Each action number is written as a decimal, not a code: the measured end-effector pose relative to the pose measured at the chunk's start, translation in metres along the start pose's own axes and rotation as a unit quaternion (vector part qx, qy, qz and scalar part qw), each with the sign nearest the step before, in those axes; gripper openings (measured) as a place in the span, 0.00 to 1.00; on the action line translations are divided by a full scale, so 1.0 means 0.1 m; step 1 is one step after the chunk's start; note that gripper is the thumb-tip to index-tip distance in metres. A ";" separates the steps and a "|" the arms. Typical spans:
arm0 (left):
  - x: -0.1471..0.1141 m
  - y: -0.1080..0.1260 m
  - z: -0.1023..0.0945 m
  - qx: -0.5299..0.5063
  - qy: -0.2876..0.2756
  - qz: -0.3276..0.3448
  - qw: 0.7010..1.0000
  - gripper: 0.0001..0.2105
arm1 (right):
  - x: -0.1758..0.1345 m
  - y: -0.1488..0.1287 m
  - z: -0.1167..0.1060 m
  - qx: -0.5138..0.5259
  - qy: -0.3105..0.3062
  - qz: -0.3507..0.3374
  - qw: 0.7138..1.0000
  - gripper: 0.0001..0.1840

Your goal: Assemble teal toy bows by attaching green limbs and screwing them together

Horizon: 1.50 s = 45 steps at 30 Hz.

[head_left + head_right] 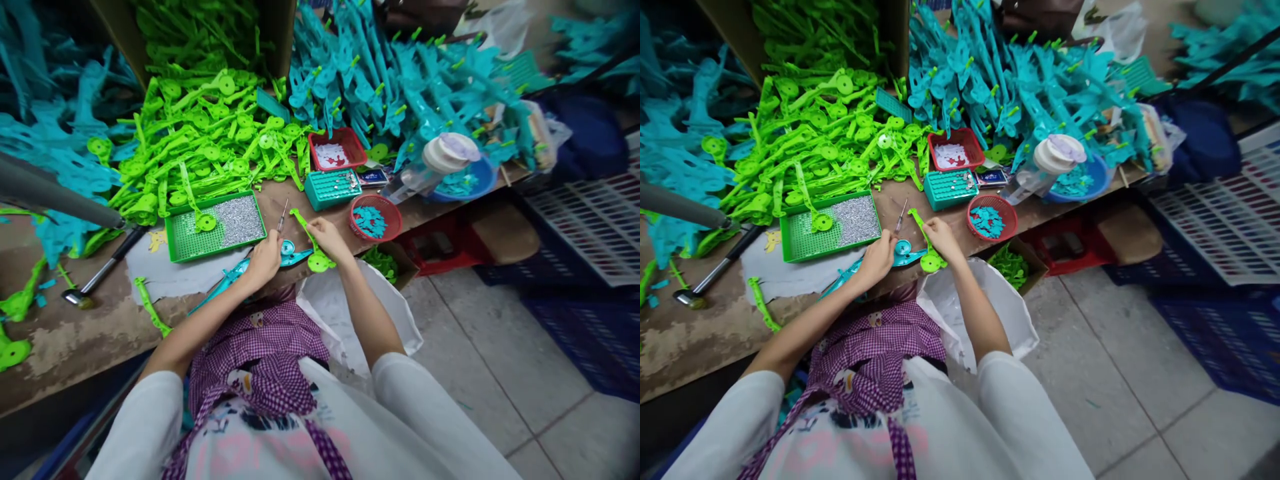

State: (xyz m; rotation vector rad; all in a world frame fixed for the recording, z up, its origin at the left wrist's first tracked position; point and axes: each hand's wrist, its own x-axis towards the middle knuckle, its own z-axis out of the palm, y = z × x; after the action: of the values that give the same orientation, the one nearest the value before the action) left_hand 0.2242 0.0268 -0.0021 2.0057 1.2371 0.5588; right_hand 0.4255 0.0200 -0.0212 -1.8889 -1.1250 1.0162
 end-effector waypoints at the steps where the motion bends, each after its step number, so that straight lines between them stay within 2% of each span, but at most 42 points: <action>1: -0.02 0.00 0.01 -0.025 0.005 -0.003 1.000 0.02 | 0.06 -0.02 0.05 -0.007 0.003 -0.002 1.000 0.07; 5: -0.08 -0.04 0.03 -0.148 0.004 -0.014 0.989 0.04 | 0.21 -0.09 0.20 -0.026 0.016 0.007 1.000 0.08; 8: -0.12 -0.11 0.07 -0.217 0.039 -0.018 0.975 0.07 | 0.15 -0.11 0.25 -0.101 0.036 -0.025 0.994 0.10; 11: -0.13 -0.18 0.12 -0.241 0.071 -0.009 0.968 0.08 | 0.03 -0.18 0.33 -0.216 0.056 -0.034 0.974 0.14; 15: -0.12 -0.20 0.15 -0.214 0.070 0.008 0.974 0.08 | -0.04 -0.33 0.41 -0.301 0.044 0.003 0.953 0.19; 18: -0.12 -0.20 0.15 -0.182 0.063 0.021 0.981 0.07 | -0.13 -0.35 0.35 -0.283 0.040 -0.019 0.958 0.22; 21: -0.08 -0.21 0.13 -0.170 0.056 0.036 0.983 0.07 | -0.33 -0.25 0.18 -0.187 0.074 -0.128 0.971 0.23; 23: -0.04 -0.21 0.09 -0.155 0.034 0.064 0.985 0.08 | -0.46 -0.16 0.04 -0.126 0.046 -0.205 0.970 0.22; 25: 0.00 -0.20 0.05 -0.112 -0.020 0.120 0.986 0.08 | -0.51 -0.12 -0.09 -0.087 0.039 -0.228 0.969 0.19; 27: 0.00 -0.16 0.01 -0.046 -0.110 0.205 0.971 0.06 | -0.44 -0.20 -0.18 -0.055 0.126 -0.211 0.968 0.18; 28: -0.01 -0.13 0.00 -0.014 -0.158 0.248 0.956 0.04 | -0.35 -0.28 -0.19 -0.044 0.178 -0.207 0.961 0.18; 29: -0.03 -0.10 -0.01 0.012 -0.200 0.284 0.938 0.03 | -0.23 -0.38 -0.17 -0.046 0.202 -0.213 0.955 0.18; 30: -0.06 -0.07 -0.02 0.032 -0.228 0.310 0.923 0.05 | -0.10 -0.49 -0.12 -0.063 0.194 -0.230 0.951 0.17; 31: -0.10 -0.05 -0.03 0.045 -0.240 0.326 0.913 0.07 | 0.04 -0.60 -0.03 -0.102 0.140 -0.256 0.951 0.15; 33: -0.21 -0.01 -0.06 0.060 -0.221 0.338 0.913 0.09 | 0.30 -0.77 0.21 -0.218 -0.016 -0.268 0.938 0.11; 34: -0.27 -0.01 -0.11 0.065 -0.199 0.338 0.918 0.09 | 0.40 -0.82 0.34 -0.273 -0.070 -0.262 0.923 0.10; 36: -0.41 -0.06 -0.24 0.069 -0.146 0.323 0.933 0.09 | 0.55 -0.85 0.56 -0.341 -0.126 -0.256 0.896 0.09; 39: -0.67 -0.25 -0.53 0.052 -0.064 0.262 0.962 0.09 | 0.61 -0.76 0.70 -0.362 -0.132 -0.259 0.885 0.11; 42: -0.93 -0.51 -0.84 0.020 0.041 0.160 0.986 0.07 | 0.59 -0.72 0.67 -0.364 -0.141 -0.263 0.882 0.13; 45: -1.18 -0.71 -1.09 0.004 0.170 0.065 0.983 0.06 | 0.61 -0.78 0.63 -0.351 -0.102 -0.265 0.892 0.12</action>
State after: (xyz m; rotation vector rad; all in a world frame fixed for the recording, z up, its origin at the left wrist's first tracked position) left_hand 0.0563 -0.0203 0.0161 2.0646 1.3099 0.9960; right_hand 0.3613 0.1158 0.0015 -1.8128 -2.2086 0.5246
